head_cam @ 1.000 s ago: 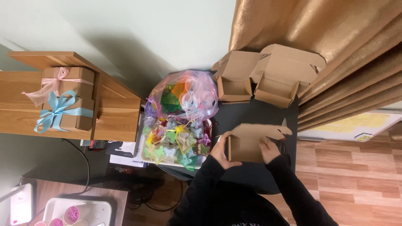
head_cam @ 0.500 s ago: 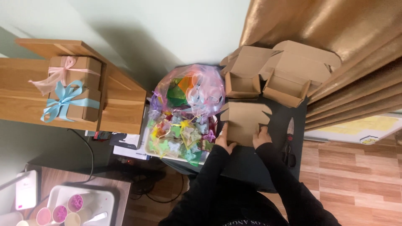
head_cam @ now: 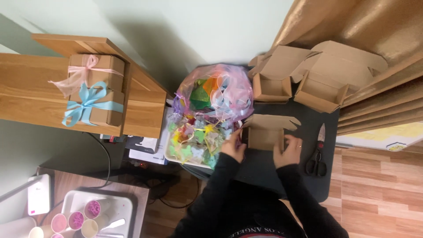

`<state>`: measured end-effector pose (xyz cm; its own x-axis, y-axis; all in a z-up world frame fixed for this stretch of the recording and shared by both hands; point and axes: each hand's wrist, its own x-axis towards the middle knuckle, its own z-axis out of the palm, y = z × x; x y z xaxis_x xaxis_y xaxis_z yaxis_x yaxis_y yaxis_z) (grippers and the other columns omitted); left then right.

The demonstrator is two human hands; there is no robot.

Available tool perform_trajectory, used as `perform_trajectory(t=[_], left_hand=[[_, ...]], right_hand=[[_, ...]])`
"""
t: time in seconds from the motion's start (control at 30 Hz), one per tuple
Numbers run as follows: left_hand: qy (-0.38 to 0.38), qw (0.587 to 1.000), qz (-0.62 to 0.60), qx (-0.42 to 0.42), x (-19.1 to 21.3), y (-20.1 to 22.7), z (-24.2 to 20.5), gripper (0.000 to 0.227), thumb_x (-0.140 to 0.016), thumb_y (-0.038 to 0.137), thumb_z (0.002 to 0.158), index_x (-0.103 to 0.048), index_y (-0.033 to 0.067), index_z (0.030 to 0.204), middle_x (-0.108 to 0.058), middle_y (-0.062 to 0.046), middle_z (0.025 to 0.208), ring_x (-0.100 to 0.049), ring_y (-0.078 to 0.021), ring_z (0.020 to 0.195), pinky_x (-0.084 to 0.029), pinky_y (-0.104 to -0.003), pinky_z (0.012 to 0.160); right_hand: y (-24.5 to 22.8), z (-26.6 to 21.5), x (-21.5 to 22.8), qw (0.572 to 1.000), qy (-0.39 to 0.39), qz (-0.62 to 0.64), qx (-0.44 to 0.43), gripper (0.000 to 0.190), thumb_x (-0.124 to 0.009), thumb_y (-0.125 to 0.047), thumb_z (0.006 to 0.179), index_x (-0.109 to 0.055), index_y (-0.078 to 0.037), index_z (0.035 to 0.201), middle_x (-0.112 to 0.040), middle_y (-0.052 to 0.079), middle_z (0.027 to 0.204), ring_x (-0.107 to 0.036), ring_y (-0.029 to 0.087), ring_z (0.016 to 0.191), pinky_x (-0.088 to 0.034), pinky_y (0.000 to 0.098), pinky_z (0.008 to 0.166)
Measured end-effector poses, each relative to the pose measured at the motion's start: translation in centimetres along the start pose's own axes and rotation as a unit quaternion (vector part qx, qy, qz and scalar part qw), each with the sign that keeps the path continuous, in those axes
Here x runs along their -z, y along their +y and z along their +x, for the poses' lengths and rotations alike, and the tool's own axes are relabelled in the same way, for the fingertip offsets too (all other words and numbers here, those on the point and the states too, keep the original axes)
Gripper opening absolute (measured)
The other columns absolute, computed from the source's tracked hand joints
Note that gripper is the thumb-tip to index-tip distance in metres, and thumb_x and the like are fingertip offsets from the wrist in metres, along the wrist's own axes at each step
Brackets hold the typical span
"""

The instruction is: The recorder is packaging gift boxes by adding items, closing the boxes, and tying them with ribbons.

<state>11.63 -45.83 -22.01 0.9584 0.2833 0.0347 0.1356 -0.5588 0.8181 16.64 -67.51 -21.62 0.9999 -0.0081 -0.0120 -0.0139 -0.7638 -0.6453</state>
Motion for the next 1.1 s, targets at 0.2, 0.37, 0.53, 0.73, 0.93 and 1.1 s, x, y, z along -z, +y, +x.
perform_trajectory(t=[0.2, 0.37, 0.53, 0.73, 0.93, 1.1], left_hand=[[0.041, 0.998, -0.041, 0.012, 6.8, -3.7, 0.1, 0.043, -0.070, 0.007, 0.087, -0.063, 0.0110, 0.129, -0.078, -0.011, 0.105, -0.077, -0.0280, 0.091, -0.061, -0.039, 0.078], [0.035, 0.999, -0.036, -0.007, 8.7, -5.0, 0.1, 0.041, -0.068, 0.005, 0.085, -0.066, 0.0105, 0.126, -0.079, -0.010, 0.101, -0.078, -0.0258, 0.090, -0.061, -0.036, 0.079], [0.000, 0.995, -0.101, -0.004, 9.4, -4.6, -0.1, 0.038, -0.070, 0.006, 0.085, -0.065, 0.0089, 0.123, -0.078, -0.010, 0.103, -0.079, -0.0245, 0.091, -0.063, -0.035, 0.079], [-0.026, 0.995, -0.086, -0.052, 10.3, -6.0, 0.0, 0.038, -0.072, 0.006, 0.086, -0.066, 0.0075, 0.124, -0.078, -0.012, 0.104, -0.078, -0.0269, 0.094, -0.060, -0.037, 0.082], [-0.055, 0.994, -0.086, -0.048, 9.9, -5.9, -0.1, 0.042, -0.076, 0.011, 0.086, -0.068, 0.0095, 0.127, -0.079, -0.012, 0.103, -0.078, -0.0260, 0.094, -0.061, -0.036, 0.083], [-0.055, 0.983, -0.158, -0.074, 8.8, -1.7, 0.0, 0.073, -0.086, 0.014, 0.076, -0.050, 0.0022, 0.138, -0.067, -0.019, 0.120, -0.068, -0.0308, 0.108, -0.057, -0.041, 0.087]], right_hand=[[-5.7, -1.2, -4.1, 0.973, -0.157, 0.086, 0.142, 0.033, -0.067, -0.012, 0.092, -0.064, -0.011, 0.124, -0.069, 0.014, 0.122, -0.069, 0.029, 0.104, -0.057, 0.0402, 0.090], [-6.2, 0.4, -10.5, 0.949, -0.132, 0.111, 0.264, 0.061, -0.067, -0.003, 0.081, -0.054, -0.009, 0.141, -0.063, 0.023, 0.131, -0.061, 0.042, 0.122, -0.050, 0.0446, 0.102], [-5.8, 1.3, -12.4, 0.962, -0.221, 0.032, 0.158, 0.086, -0.081, -0.014, 0.072, -0.039, -0.013, 0.148, -0.059, 0.024, 0.128, -0.055, 0.043, 0.121, -0.047, 0.0469, 0.102], [-4.3, 1.3, -12.3, 0.965, -0.210, 0.061, 0.142, 0.062, -0.086, -0.024, 0.073, -0.057, -0.010, 0.126, -0.067, 0.019, 0.117, -0.067, 0.037, 0.109, -0.054, 0.0434, 0.092], [-8.2, 0.4, -7.0, 0.973, -0.217, 0.077, 0.016, 0.056, -0.086, -0.022, 0.076, -0.062, -0.011, 0.126, -0.074, 0.013, 0.108, -0.072, 0.027, 0.104, -0.056, 0.0400, 0.091], [-4.3, 0.7, -6.9, 0.935, -0.199, 0.291, -0.042, 0.054, -0.084, -0.014, 0.079, -0.057, -0.006, 0.125, -0.070, 0.011, 0.114, -0.070, 0.021, 0.103, -0.057, 0.0361, 0.090]])
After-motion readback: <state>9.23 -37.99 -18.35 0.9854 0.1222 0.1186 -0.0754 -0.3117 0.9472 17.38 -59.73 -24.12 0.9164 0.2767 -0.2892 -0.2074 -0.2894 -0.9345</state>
